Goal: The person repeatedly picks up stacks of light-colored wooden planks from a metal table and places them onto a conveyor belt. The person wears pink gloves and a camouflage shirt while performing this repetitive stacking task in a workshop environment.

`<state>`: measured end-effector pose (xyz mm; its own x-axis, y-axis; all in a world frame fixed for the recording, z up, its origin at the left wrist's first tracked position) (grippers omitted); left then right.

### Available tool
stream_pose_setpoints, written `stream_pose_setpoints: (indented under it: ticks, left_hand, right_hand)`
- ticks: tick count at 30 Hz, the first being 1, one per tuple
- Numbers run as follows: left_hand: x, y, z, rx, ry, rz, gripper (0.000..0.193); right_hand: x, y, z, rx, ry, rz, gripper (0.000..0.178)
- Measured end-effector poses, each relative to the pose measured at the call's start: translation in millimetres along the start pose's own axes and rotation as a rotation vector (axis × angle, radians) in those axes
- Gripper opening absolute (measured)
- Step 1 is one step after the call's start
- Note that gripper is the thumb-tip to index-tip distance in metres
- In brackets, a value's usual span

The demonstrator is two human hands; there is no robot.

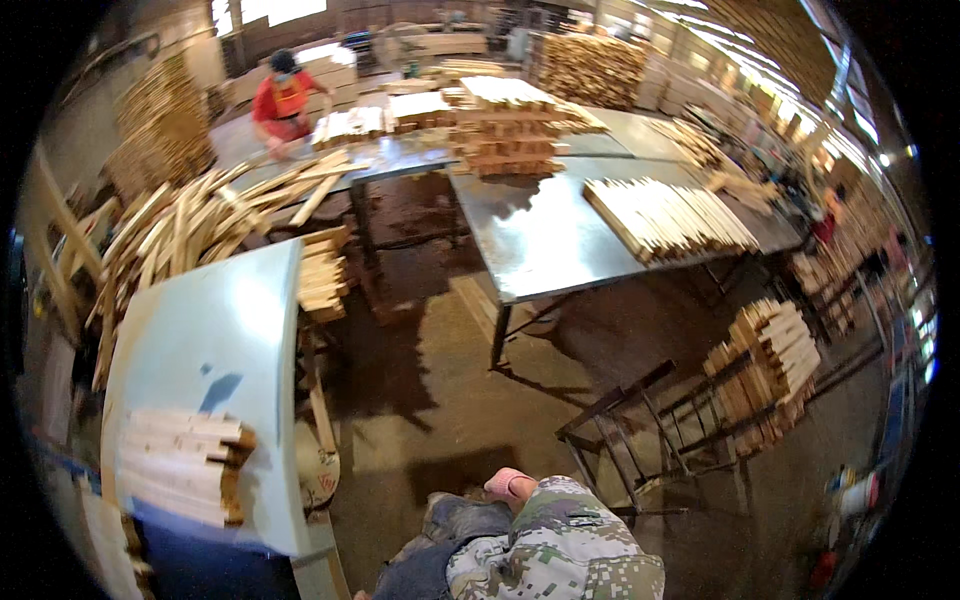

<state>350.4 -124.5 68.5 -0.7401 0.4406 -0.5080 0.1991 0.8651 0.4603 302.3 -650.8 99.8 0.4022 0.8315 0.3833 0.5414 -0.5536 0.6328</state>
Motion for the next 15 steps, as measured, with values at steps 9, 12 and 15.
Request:
stream_pose_setpoints:
  ticks: [9, 12, 15]
  left_hand:
    - [-165, -171, 7, 0.253, -0.27, 0.429, 0.051]
    - [-230, -223, 15, 0.319, -0.396, 0.508, 0.051]
    - [-285, -265, 29, 0.349, -0.509, 0.622, 0.05]
  right_hand:
    - [-173, -8, 36, -0.178, -0.501, 0.644, 0.055]
    - [-212, 3, 57, -0.298, -0.477, 0.626, 0.058]
    - [-208, 51, 53, -0.372, -0.358, 0.542, 0.052]
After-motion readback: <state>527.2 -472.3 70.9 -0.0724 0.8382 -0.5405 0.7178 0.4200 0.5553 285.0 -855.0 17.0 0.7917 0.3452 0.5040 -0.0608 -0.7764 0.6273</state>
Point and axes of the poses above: each hand's wrist, its own z-axis towards the middle knuckle, its own y-axis out of the back of the hand, x = y × z, the point moved 4 cm from there along z, towards the middle knuckle, and after that the axes turned 9 degrees about -x, right-handed, at the moved point
